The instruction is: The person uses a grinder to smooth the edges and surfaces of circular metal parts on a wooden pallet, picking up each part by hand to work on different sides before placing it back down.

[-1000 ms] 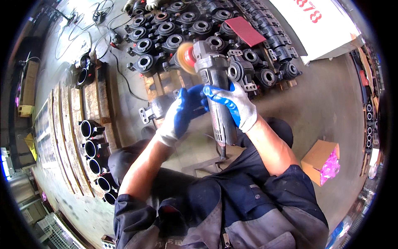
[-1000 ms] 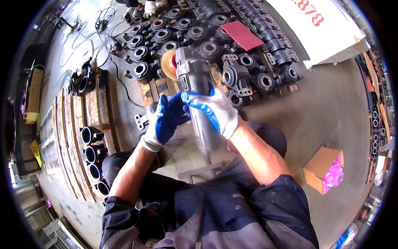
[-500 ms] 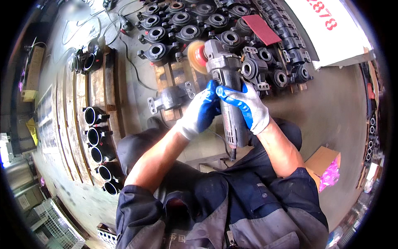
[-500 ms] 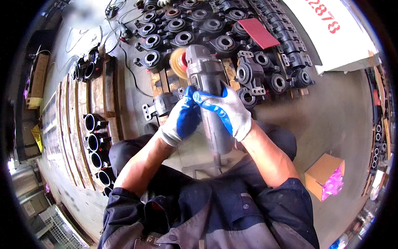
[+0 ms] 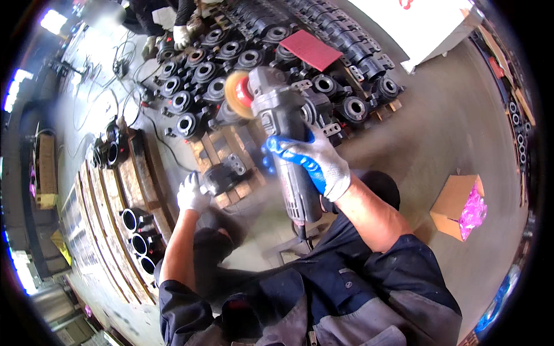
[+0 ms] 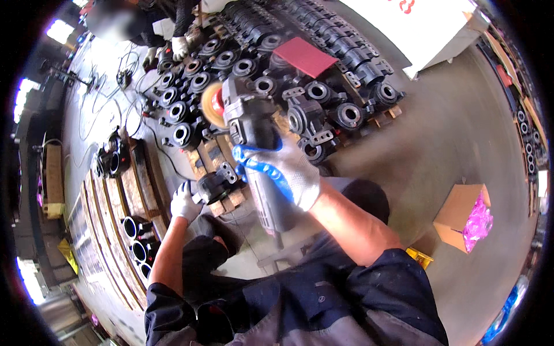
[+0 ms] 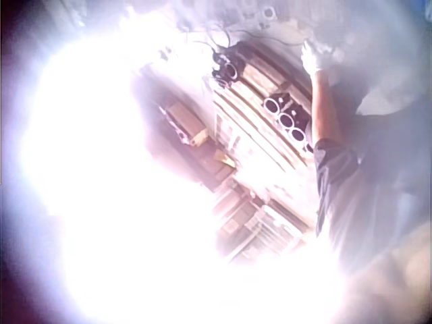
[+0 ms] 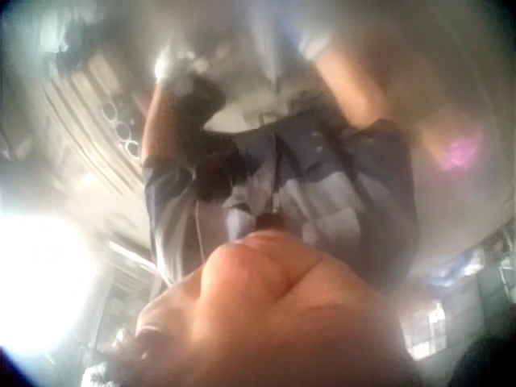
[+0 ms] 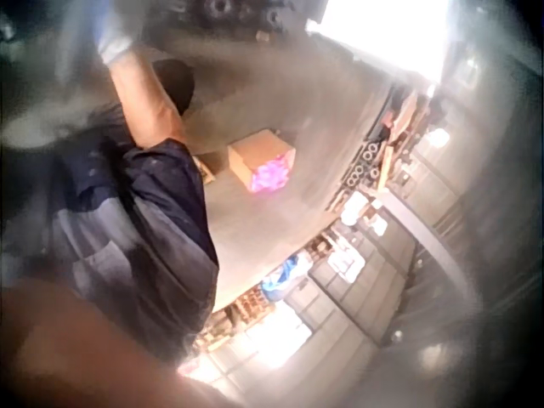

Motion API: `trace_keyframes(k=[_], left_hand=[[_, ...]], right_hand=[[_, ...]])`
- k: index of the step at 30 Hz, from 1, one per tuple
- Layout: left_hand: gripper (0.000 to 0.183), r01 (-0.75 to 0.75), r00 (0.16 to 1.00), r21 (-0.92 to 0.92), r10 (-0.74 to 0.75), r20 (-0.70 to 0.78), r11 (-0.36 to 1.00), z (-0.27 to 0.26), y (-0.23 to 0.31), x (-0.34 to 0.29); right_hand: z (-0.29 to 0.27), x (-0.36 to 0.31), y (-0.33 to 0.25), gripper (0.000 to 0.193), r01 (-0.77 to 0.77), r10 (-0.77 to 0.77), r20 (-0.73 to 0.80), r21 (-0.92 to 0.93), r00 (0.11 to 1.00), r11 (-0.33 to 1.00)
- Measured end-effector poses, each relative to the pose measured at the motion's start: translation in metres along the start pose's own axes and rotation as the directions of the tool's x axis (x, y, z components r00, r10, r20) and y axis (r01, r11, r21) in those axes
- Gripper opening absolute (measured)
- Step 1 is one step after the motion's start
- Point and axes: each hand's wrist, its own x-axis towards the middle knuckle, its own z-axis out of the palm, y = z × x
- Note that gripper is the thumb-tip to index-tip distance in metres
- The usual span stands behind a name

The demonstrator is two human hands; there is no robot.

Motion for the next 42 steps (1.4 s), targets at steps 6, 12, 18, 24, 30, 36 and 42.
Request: trace_keyframes(k=[6, 12, 18, 24, 30, 36, 42], left_hand=[[0.103, -0.003, 0.985, 0.292, -0.048, 0.167, 0.956, 0.027, 0.002, 0.002], [0.087, -0.051, 0.997, 0.140, 0.059, -0.054, 0.989, 0.074, -0.013, 0.002], [0.051, -0.228, 0.956, 0.013, 0.226, -0.190, 0.974, 0.066, -0.039, 0.037], [0.022, 0.056, 0.919, -0.206, 0.031, 0.393, 0.977, 0.030, -0.061, 0.094], [0.023, 0.177, 0.930, -0.350, -0.040, 0.366, 0.920, 0.105, -0.081, 0.076], [0.025, 0.194, 0.964, -0.384, -0.104, 0.243, 0.902, 0.096, -0.058, 0.064], [0.030, 0.170, 0.957, -0.287, -0.088, 0.278, 0.943, 0.089, -0.060, 0.059]], right_hand=[[-0.006, -0.001, -0.008, 0.047, 0.008, -0.008, 0.003, 0.067, 1.000, 0.998], [-0.010, 0.001, -0.003, 0.056, 0.031, -0.027, -0.040, 0.106, 0.999, 0.994], [0.005, 0.000, -0.017, 0.039, -0.018, 0.021, -0.032, 0.114, 0.999, 0.993], [0.000, 0.000, -0.011, 0.053, -0.089, 0.092, -0.123, 0.032, 0.988, 0.996], [-0.007, -0.001, -0.009, 0.045, -0.066, 0.066, -0.134, 0.003, 0.989, 0.998], [-0.002, 0.001, -0.007, 0.047, -0.055, 0.054, -0.166, 0.001, 0.985, 0.999], [0.002, 0.004, -0.003, 0.045, -0.063, 0.051, -0.146, -0.077, 0.988, 0.995]])
